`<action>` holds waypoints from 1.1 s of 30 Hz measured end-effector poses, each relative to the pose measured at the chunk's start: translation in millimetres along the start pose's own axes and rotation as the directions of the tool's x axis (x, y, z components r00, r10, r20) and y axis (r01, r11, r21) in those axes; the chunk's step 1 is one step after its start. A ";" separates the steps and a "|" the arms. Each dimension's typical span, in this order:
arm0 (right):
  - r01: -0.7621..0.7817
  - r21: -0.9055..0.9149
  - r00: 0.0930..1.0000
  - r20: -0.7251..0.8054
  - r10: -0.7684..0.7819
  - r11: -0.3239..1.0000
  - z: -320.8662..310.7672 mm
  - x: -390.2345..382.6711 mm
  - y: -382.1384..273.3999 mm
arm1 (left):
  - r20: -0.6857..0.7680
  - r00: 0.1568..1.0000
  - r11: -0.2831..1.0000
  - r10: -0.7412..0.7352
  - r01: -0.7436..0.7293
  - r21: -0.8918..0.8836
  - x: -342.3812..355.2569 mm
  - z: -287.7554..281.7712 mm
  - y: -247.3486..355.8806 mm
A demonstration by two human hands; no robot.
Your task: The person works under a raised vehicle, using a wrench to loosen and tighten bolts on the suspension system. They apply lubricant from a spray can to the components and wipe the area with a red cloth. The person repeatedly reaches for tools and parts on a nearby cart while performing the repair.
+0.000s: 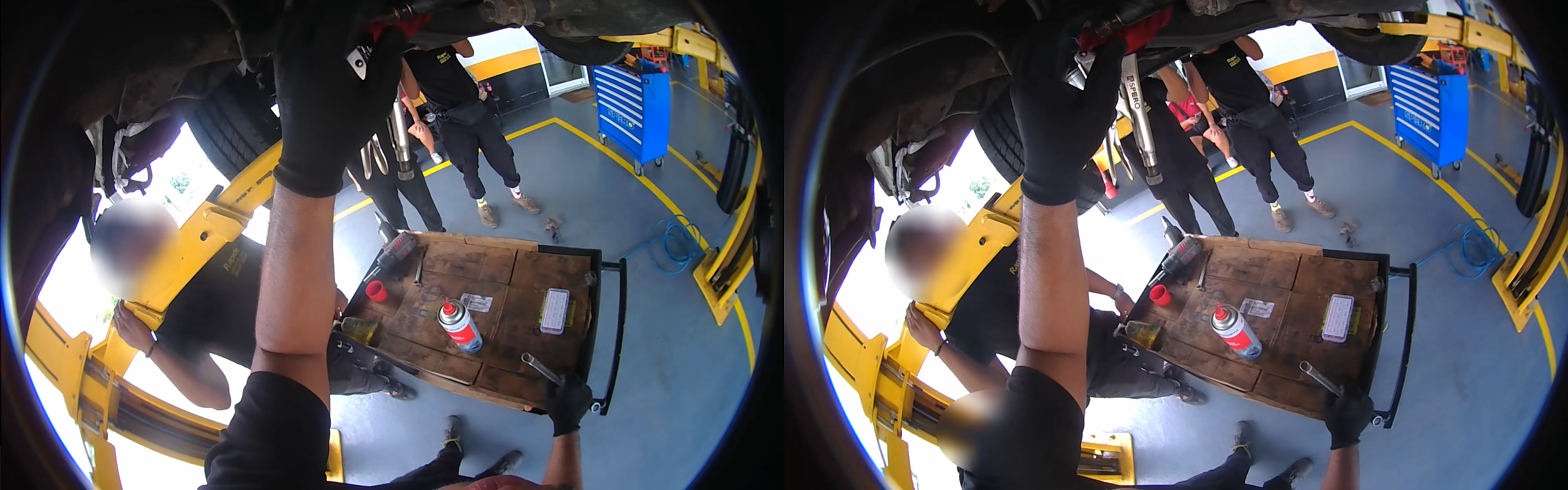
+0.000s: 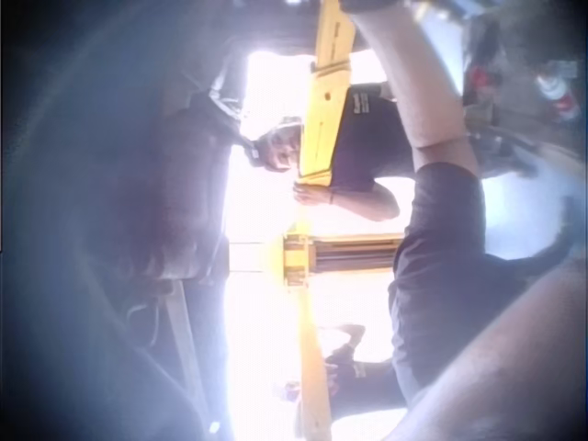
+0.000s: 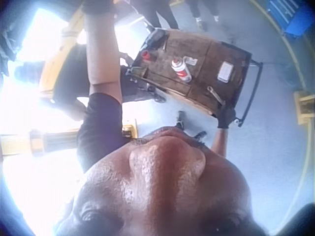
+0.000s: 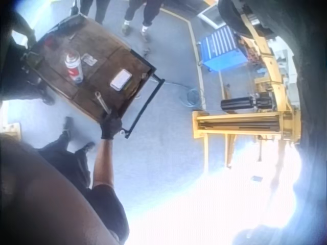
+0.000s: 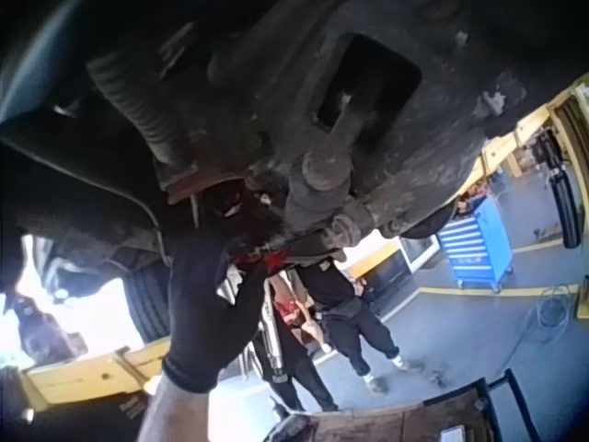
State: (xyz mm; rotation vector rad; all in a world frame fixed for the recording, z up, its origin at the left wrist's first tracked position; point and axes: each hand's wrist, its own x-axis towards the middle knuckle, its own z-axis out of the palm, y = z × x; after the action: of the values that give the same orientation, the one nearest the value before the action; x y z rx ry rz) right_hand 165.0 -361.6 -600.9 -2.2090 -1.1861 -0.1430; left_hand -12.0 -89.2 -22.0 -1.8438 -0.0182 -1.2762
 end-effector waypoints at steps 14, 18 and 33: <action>0.017 -0.003 0.998 0.059 -0.017 1.000 3.9 -0.9 5.3 | 0.064 0.991 0.988 0.120 -0.125 0.086 23.6 14.3 -23.1; 0.024 -0.029 1.000 -0.003 -0.024 0.999 4.9 -4.1 5.5 | -0.007 0.999 0.996 0.039 -0.038 0.082 16.1 21.9 -11.1; 0.041 -0.044 0.998 -0.047 -0.043 0.998 9.8 -3.4 8.9 | -0.113 0.986 0.985 0.119 -0.103 0.140 10.6 29.9 -31.0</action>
State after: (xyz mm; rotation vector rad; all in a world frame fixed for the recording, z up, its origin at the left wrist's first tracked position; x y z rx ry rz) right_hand 168.1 -362.1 -614.2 -2.2063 -1.2141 -0.2401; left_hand 1.4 -55.1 2.9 -1.6287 0.0630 -1.2754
